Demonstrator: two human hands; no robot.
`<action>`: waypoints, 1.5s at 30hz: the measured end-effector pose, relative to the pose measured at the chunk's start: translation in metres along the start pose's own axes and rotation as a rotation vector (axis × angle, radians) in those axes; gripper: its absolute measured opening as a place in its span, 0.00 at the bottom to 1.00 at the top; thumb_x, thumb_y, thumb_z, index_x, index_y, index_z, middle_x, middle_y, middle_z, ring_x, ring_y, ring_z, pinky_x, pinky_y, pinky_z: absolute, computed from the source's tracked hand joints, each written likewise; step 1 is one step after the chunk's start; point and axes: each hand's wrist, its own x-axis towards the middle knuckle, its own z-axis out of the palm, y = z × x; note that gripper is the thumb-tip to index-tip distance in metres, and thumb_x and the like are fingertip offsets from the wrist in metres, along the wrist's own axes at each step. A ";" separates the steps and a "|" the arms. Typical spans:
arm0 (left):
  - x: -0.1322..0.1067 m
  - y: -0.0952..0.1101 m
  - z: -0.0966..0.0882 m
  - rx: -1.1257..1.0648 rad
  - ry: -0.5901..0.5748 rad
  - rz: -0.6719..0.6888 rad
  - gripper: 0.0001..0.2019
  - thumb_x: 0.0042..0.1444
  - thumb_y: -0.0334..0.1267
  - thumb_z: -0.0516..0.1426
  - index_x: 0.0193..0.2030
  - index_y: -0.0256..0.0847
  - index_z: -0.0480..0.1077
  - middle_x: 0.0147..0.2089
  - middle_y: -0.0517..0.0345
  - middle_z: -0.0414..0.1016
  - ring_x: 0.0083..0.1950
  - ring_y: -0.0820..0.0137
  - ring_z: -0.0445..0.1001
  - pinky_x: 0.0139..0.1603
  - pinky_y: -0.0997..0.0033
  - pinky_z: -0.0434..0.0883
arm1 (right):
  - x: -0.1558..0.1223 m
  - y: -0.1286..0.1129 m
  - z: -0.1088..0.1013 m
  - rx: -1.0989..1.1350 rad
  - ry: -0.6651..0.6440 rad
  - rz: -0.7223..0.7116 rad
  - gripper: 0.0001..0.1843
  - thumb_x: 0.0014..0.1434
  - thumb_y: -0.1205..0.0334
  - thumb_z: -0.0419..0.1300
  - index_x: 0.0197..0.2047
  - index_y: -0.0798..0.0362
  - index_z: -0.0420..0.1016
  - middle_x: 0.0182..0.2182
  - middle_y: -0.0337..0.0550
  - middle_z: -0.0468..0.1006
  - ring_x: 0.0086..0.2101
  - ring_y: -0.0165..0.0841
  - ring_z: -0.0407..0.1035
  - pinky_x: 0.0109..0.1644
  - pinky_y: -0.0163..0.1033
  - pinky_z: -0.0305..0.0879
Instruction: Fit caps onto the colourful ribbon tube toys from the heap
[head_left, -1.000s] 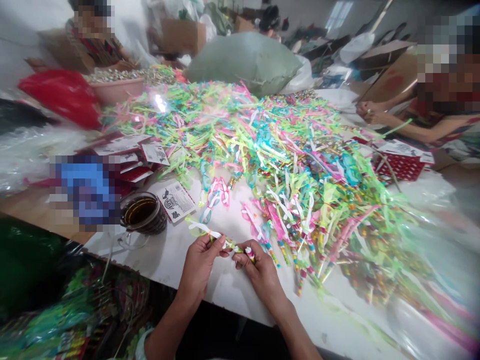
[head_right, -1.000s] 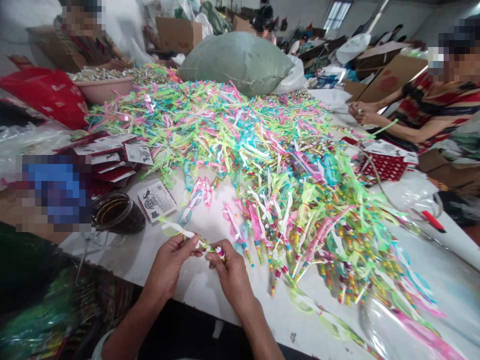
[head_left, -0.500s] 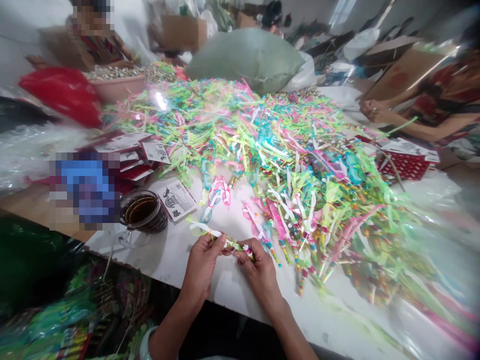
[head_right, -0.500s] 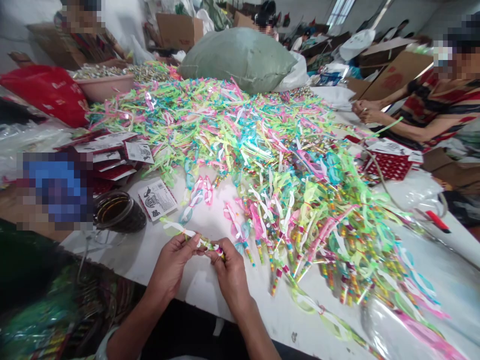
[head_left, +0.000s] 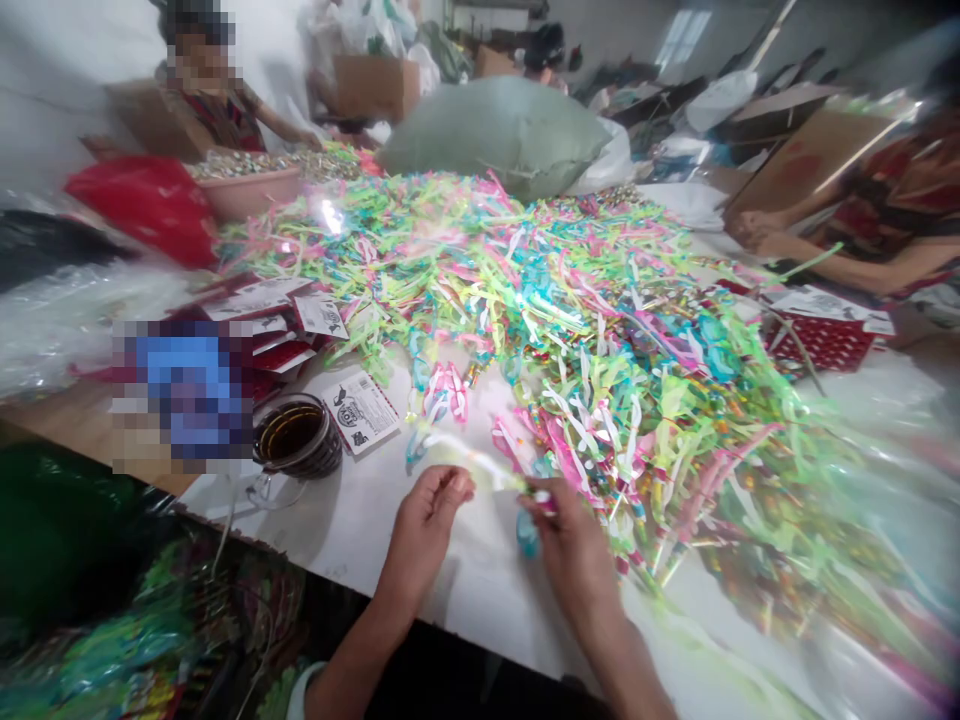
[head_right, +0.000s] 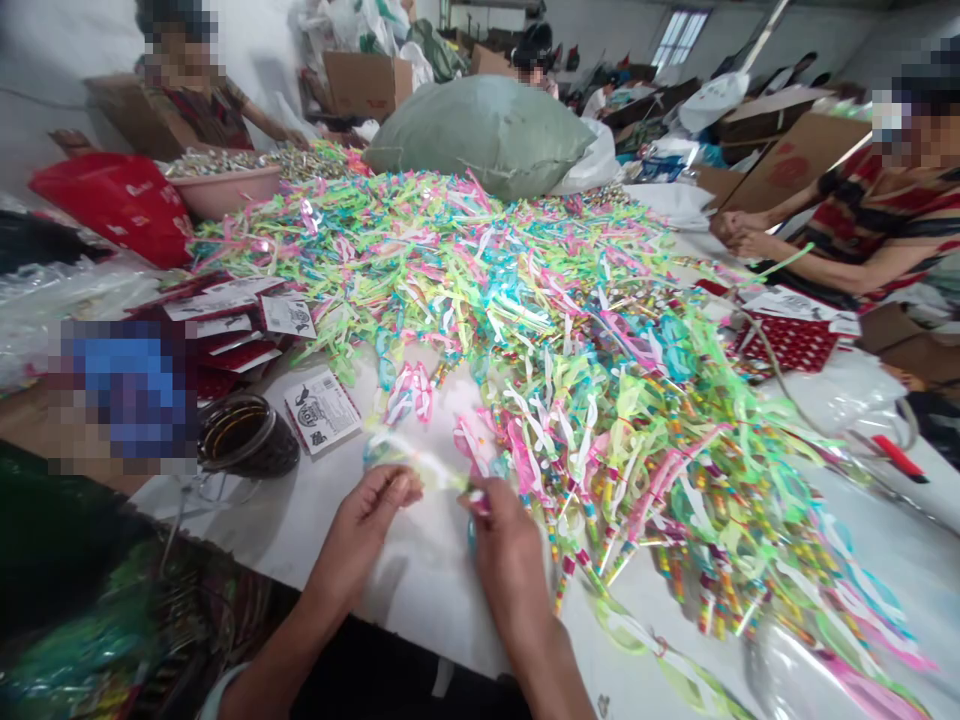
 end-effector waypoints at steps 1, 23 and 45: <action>0.008 0.002 -0.004 0.162 0.054 0.107 0.12 0.60 0.45 0.51 0.43 0.42 0.68 0.42 0.53 0.73 0.46 0.62 0.71 0.47 0.64 0.67 | 0.006 0.006 -0.012 -0.086 0.157 -0.001 0.12 0.60 0.56 0.54 0.45 0.51 0.71 0.33 0.43 0.78 0.31 0.34 0.72 0.37 0.38 0.68; -0.003 0.002 -0.009 -0.469 0.013 -0.108 0.15 0.52 0.45 0.60 0.43 0.38 0.71 0.37 0.56 0.75 0.38 0.68 0.72 0.39 0.70 0.70 | 0.006 -0.039 0.057 0.838 -0.235 0.377 0.15 0.56 0.50 0.57 0.39 0.52 0.65 0.19 0.31 0.69 0.18 0.24 0.61 0.22 0.30 0.59; 0.001 -0.006 -0.010 -0.290 0.080 -0.118 0.15 0.49 0.46 0.62 0.37 0.35 0.74 0.32 0.57 0.73 0.32 0.71 0.68 0.34 0.71 0.67 | -0.019 -0.021 0.036 0.269 -0.356 -0.089 0.14 0.65 0.58 0.47 0.48 0.49 0.69 0.35 0.41 0.73 0.36 0.30 0.68 0.41 0.33 0.63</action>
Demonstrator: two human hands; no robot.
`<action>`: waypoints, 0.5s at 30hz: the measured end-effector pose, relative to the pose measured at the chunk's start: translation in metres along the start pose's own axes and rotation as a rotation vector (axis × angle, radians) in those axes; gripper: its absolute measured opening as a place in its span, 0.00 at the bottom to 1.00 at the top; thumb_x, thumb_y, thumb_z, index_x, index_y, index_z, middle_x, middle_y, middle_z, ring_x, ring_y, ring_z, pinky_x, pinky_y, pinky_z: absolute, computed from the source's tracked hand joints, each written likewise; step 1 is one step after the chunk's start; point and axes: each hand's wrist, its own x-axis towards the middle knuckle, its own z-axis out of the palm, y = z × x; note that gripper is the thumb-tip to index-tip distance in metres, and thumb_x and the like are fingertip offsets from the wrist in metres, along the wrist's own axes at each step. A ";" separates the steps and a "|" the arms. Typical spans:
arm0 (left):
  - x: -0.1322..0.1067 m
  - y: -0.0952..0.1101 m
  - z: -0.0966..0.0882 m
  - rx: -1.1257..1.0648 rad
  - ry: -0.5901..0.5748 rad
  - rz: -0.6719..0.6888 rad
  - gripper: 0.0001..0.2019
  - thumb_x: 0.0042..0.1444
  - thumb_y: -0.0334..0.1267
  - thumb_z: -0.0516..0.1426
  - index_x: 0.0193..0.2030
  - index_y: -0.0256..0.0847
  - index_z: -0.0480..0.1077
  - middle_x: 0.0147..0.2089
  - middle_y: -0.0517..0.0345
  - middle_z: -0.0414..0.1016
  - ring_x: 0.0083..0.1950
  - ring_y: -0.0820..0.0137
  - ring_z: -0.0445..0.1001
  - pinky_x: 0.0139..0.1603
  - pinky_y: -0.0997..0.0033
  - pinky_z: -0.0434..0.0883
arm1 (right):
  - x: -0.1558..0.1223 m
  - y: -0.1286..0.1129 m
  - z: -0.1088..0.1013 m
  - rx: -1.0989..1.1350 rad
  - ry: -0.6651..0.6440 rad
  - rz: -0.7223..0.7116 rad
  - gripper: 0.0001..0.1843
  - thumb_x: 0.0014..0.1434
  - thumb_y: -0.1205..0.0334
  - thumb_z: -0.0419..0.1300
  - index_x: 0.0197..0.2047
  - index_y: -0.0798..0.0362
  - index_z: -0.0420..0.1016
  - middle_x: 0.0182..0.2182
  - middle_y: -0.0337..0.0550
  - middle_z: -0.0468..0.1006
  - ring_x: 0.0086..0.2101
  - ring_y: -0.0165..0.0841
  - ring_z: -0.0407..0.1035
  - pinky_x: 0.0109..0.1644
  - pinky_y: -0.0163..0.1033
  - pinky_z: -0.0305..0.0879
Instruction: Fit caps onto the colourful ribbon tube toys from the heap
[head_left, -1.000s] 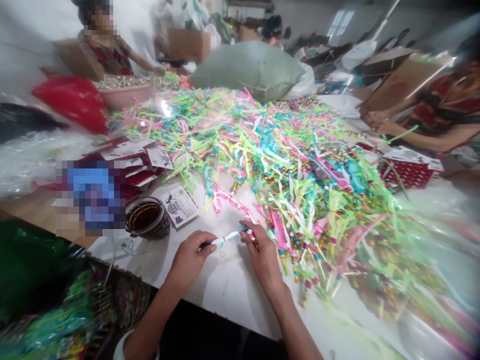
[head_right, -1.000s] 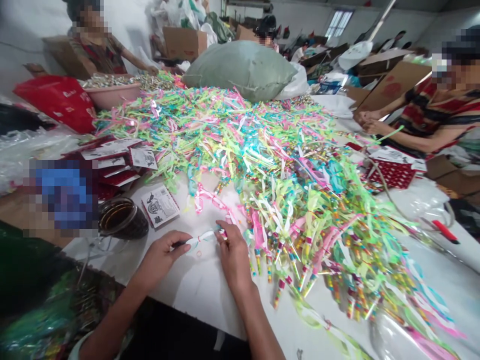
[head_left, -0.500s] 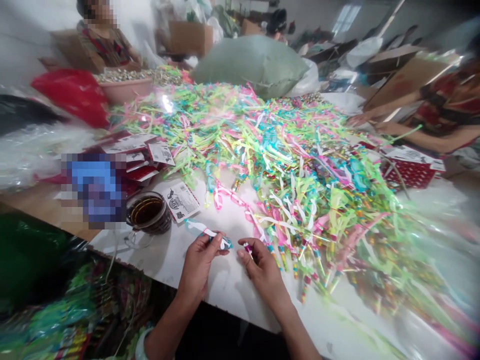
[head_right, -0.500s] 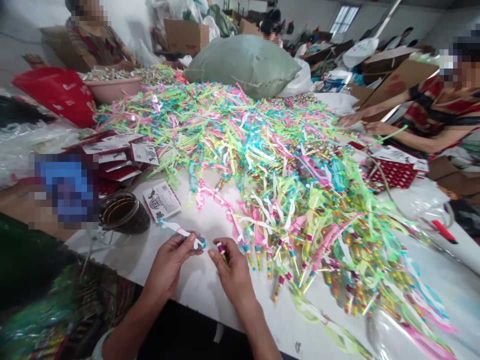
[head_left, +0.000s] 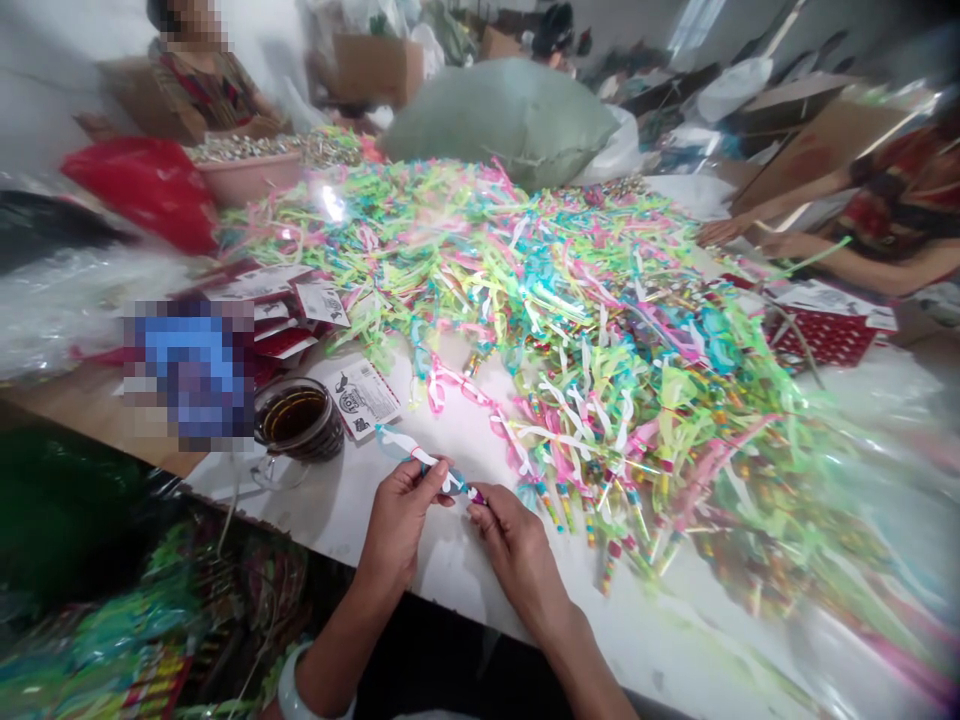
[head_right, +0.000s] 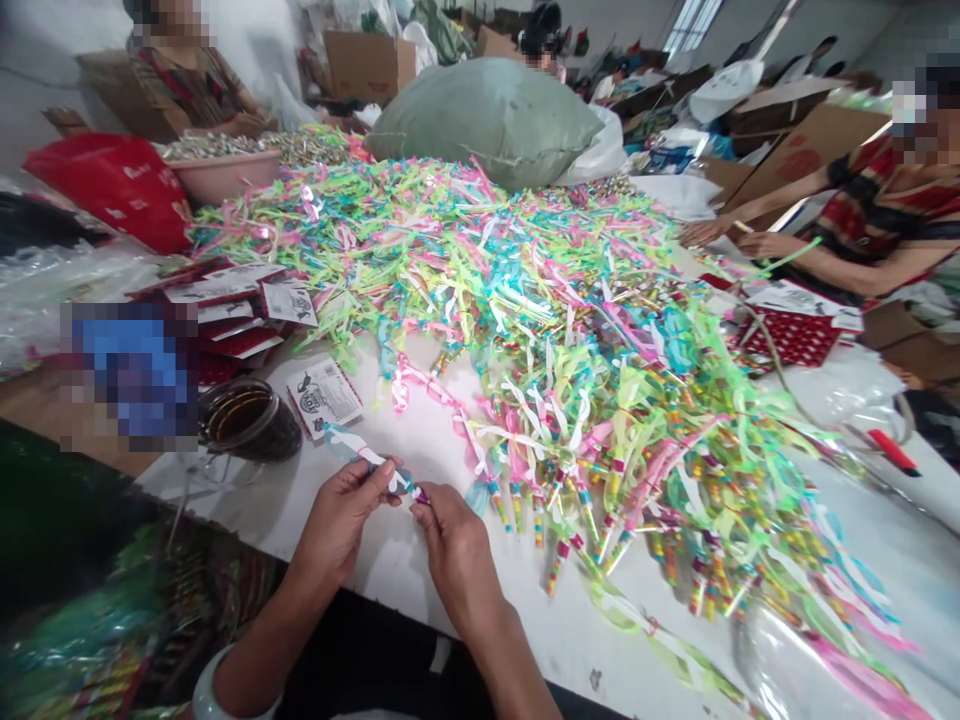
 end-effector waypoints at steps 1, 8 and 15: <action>0.000 0.000 0.000 -0.001 0.001 -0.004 0.15 0.49 0.46 0.62 0.37 0.35 0.74 0.32 0.57 0.73 0.32 0.71 0.69 0.35 0.71 0.67 | 0.000 0.000 0.000 -0.004 -0.002 -0.003 0.14 0.65 0.58 0.47 0.49 0.49 0.69 0.35 0.41 0.73 0.36 0.30 0.68 0.41 0.33 0.63; 0.001 -0.001 0.000 0.022 -0.005 0.020 0.14 0.50 0.46 0.61 0.36 0.37 0.74 0.32 0.57 0.74 0.32 0.72 0.68 0.34 0.72 0.66 | 0.001 -0.001 0.001 -0.013 -0.041 0.010 0.17 0.66 0.57 0.45 0.53 0.48 0.68 0.35 0.41 0.74 0.36 0.31 0.69 0.41 0.34 0.64; 0.001 0.002 0.002 -0.013 -0.028 0.045 0.12 0.49 0.44 0.61 0.32 0.36 0.74 0.26 0.60 0.71 0.27 0.73 0.65 0.30 0.73 0.63 | 0.002 0.003 0.007 -0.104 -0.004 -0.057 0.17 0.66 0.60 0.44 0.52 0.50 0.68 0.38 0.45 0.75 0.38 0.33 0.70 0.43 0.37 0.66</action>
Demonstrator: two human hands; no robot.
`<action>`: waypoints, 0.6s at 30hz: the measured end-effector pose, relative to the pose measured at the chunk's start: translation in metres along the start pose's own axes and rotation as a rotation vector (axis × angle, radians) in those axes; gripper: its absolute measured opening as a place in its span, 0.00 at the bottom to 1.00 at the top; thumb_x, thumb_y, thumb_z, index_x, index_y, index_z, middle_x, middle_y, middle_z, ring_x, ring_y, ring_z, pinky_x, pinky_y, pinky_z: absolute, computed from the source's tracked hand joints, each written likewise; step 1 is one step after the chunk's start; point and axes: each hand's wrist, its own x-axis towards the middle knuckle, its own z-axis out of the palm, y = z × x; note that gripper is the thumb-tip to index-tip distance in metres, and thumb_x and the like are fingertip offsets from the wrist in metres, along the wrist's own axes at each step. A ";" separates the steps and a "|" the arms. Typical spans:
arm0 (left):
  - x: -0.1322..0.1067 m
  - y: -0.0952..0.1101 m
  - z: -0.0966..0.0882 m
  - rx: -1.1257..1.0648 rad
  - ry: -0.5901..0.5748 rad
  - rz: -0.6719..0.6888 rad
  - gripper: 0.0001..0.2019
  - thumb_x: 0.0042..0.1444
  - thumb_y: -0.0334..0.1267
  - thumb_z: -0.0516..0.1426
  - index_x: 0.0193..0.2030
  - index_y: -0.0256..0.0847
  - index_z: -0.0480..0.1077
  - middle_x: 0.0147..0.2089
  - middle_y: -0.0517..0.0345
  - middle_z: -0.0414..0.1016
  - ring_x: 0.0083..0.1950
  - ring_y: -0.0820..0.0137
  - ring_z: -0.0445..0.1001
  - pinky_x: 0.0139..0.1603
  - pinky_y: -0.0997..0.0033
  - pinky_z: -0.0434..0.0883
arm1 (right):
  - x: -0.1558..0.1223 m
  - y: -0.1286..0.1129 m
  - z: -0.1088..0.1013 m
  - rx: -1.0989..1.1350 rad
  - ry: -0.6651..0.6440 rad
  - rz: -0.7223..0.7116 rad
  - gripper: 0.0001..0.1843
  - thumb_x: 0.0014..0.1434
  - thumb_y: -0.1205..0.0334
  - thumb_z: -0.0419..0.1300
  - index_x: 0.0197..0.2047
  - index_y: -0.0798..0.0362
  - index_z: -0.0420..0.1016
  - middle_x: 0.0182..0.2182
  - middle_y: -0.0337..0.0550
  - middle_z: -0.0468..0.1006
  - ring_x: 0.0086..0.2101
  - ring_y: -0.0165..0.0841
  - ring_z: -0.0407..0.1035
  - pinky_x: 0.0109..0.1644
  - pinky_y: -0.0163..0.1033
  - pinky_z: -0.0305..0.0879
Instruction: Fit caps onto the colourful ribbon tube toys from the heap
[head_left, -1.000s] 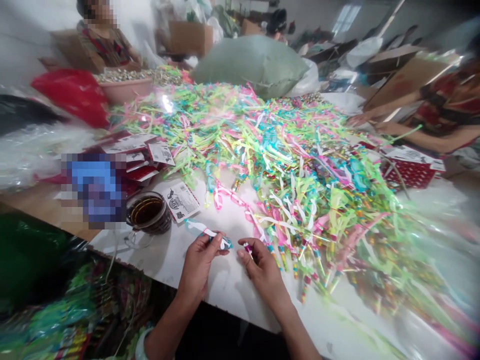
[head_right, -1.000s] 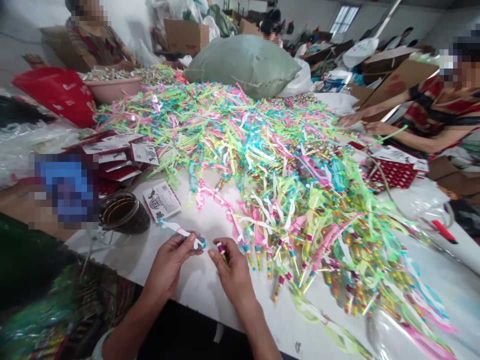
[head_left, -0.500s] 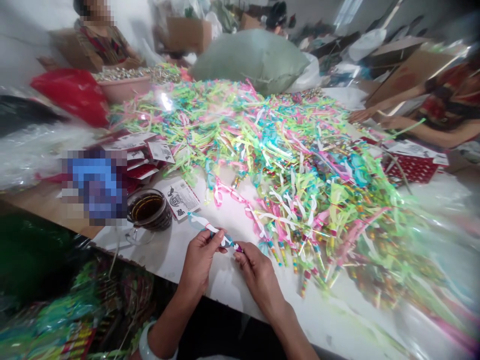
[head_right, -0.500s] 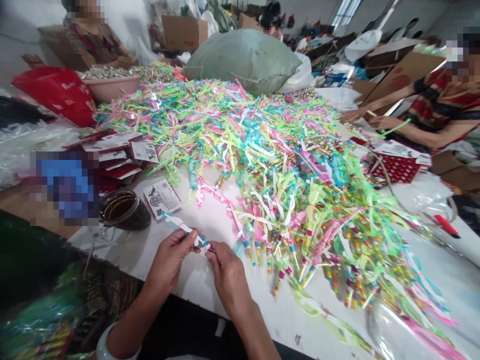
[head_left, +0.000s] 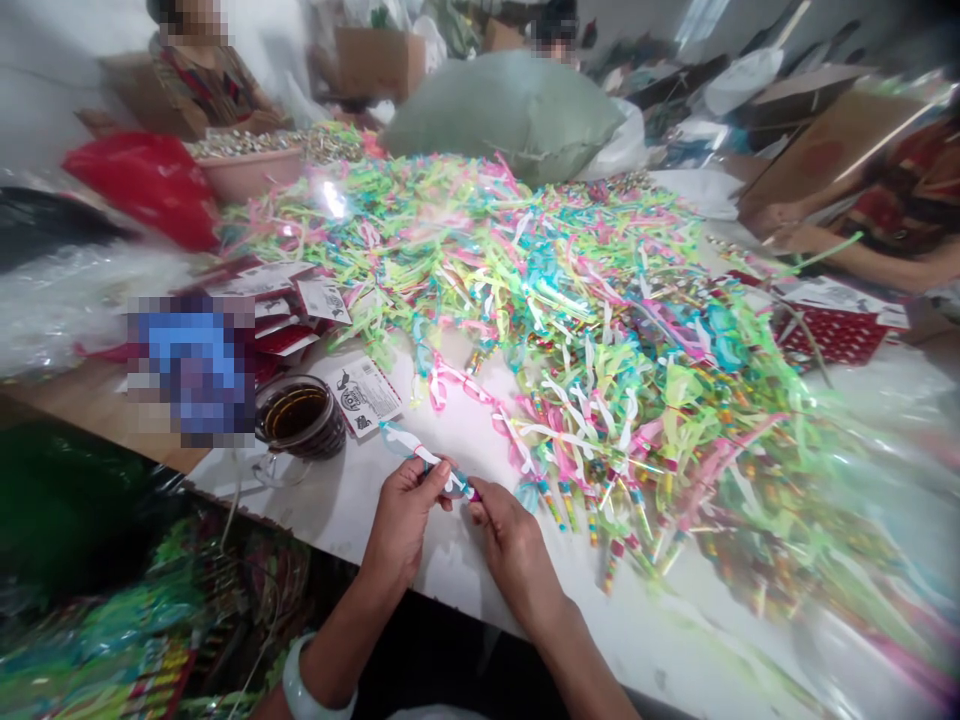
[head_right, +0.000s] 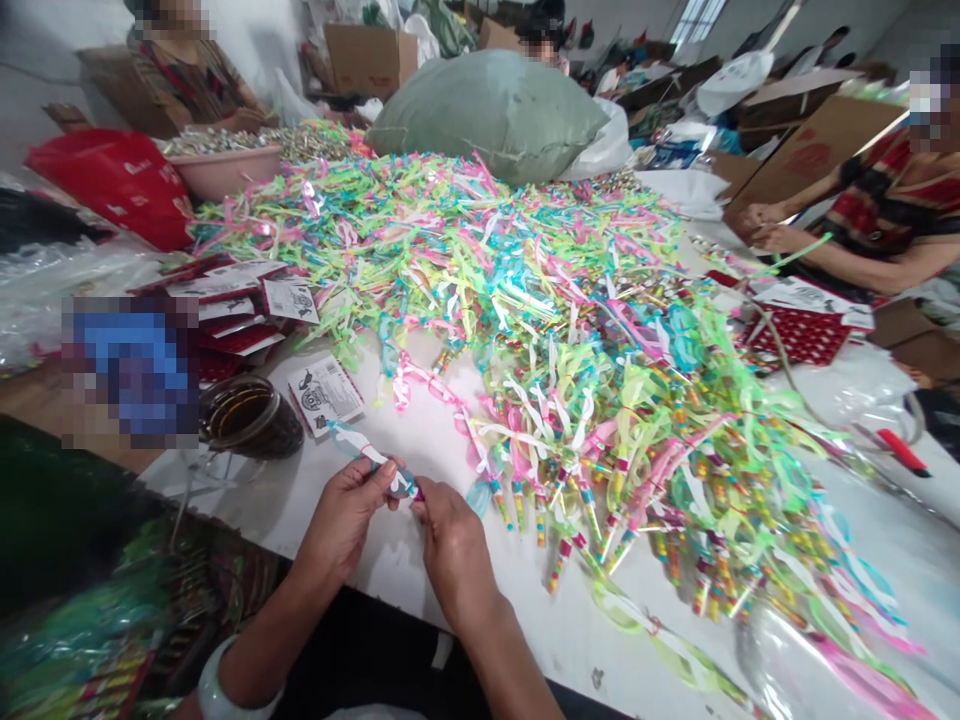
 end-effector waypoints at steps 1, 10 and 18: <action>0.000 0.000 0.001 0.006 0.019 0.004 0.12 0.48 0.44 0.62 0.32 0.36 0.74 0.25 0.60 0.71 0.27 0.74 0.65 0.30 0.74 0.63 | 0.000 0.002 0.002 -0.020 0.012 -0.003 0.17 0.66 0.60 0.44 0.53 0.52 0.67 0.39 0.47 0.75 0.39 0.33 0.70 0.44 0.38 0.66; -0.005 0.003 0.004 0.105 0.035 -0.005 0.13 0.50 0.47 0.60 0.29 0.39 0.69 0.25 0.63 0.67 0.28 0.73 0.63 0.31 0.74 0.62 | -0.001 -0.004 0.005 -0.049 0.010 0.039 0.17 0.65 0.64 0.44 0.52 0.52 0.68 0.38 0.46 0.76 0.39 0.34 0.72 0.44 0.37 0.68; 0.010 -0.001 0.035 0.182 -0.079 0.104 0.21 0.49 0.57 0.57 0.42 0.44 0.72 0.39 0.51 0.77 0.41 0.59 0.74 0.44 0.62 0.71 | 0.004 0.027 -0.071 -0.326 0.498 -0.108 0.15 0.62 0.58 0.53 0.52 0.44 0.69 0.38 0.45 0.77 0.39 0.36 0.73 0.42 0.37 0.70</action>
